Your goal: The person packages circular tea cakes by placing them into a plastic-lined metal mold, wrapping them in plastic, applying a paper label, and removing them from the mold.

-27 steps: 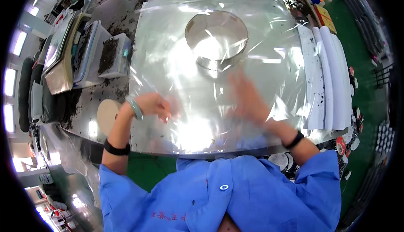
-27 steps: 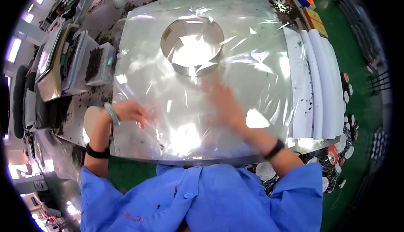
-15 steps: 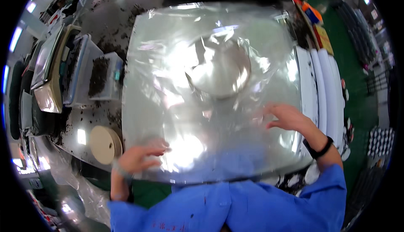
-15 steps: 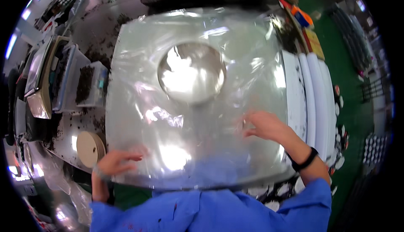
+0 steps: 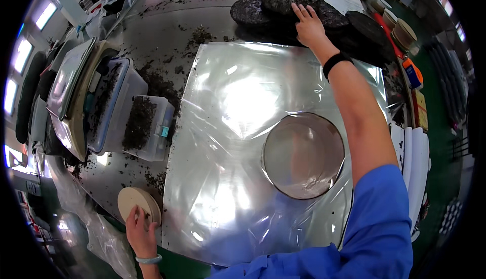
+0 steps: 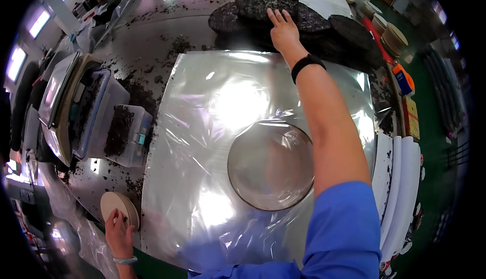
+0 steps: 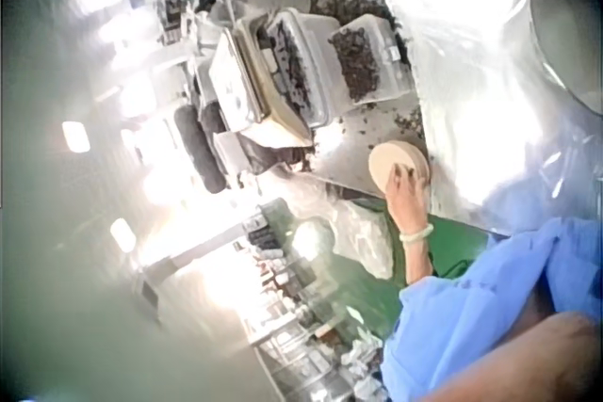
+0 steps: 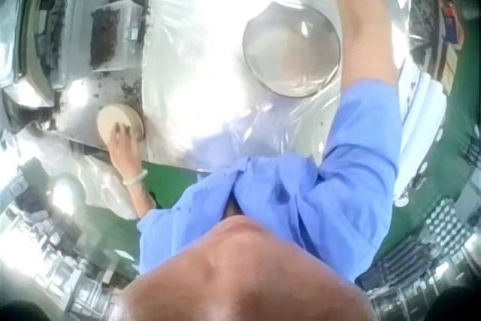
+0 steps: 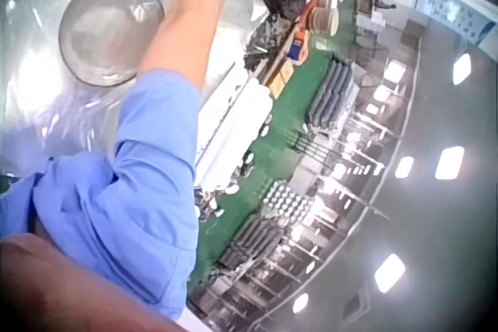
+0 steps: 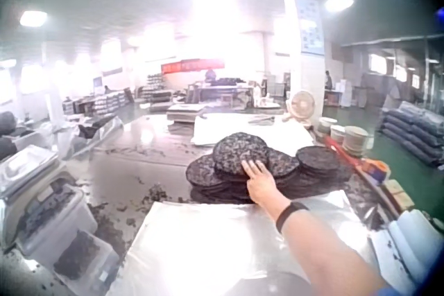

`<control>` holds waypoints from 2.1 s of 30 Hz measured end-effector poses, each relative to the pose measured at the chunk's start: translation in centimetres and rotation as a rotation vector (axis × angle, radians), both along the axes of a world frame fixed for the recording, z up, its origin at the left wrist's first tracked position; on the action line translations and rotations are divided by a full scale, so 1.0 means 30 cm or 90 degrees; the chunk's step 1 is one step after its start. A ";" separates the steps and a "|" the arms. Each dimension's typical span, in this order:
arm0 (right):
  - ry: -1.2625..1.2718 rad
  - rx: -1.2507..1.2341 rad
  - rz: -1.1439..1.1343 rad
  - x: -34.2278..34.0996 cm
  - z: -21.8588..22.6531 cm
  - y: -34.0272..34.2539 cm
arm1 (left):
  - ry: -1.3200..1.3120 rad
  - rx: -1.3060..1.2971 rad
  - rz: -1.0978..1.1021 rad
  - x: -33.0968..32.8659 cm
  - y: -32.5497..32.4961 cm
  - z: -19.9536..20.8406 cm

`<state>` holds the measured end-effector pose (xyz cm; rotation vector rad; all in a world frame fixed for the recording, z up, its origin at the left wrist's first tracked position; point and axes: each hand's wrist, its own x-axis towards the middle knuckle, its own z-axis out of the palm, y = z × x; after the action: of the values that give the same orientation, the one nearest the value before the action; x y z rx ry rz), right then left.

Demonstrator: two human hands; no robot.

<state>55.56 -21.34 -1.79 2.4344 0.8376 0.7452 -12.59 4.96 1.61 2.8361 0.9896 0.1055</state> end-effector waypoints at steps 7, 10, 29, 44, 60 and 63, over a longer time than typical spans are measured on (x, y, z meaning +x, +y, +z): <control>-0.002 0.116 0.095 -0.266 0.213 -0.173 | -0.033 0.036 -0.006 0.013 -0.023 -0.040; 0.019 0.185 0.122 -0.530 0.303 -0.375 | -0.069 0.106 0.000 0.010 -0.060 -0.073; 0.289 0.327 -0.132 -1.612 -0.054 -1.066 | -0.574 -0.099 -0.670 0.784 -0.606 0.058; 0.355 1.072 0.095 -1.270 0.220 -0.611 | -0.609 -0.477 -0.301 0.851 -0.477 0.120; 0.585 -0.001 0.200 -1.065 0.102 -0.349 | 0.268 -0.046 -0.683 1.060 -0.596 0.026; 0.561 -0.069 0.229 -1.059 -0.034 -0.363 | 0.328 -0.024 -0.707 1.078 -0.617 -0.093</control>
<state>23.80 -32.23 -2.80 2.5067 1.6044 -0.3327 19.73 -13.55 -1.19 2.9605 -0.6380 -0.7493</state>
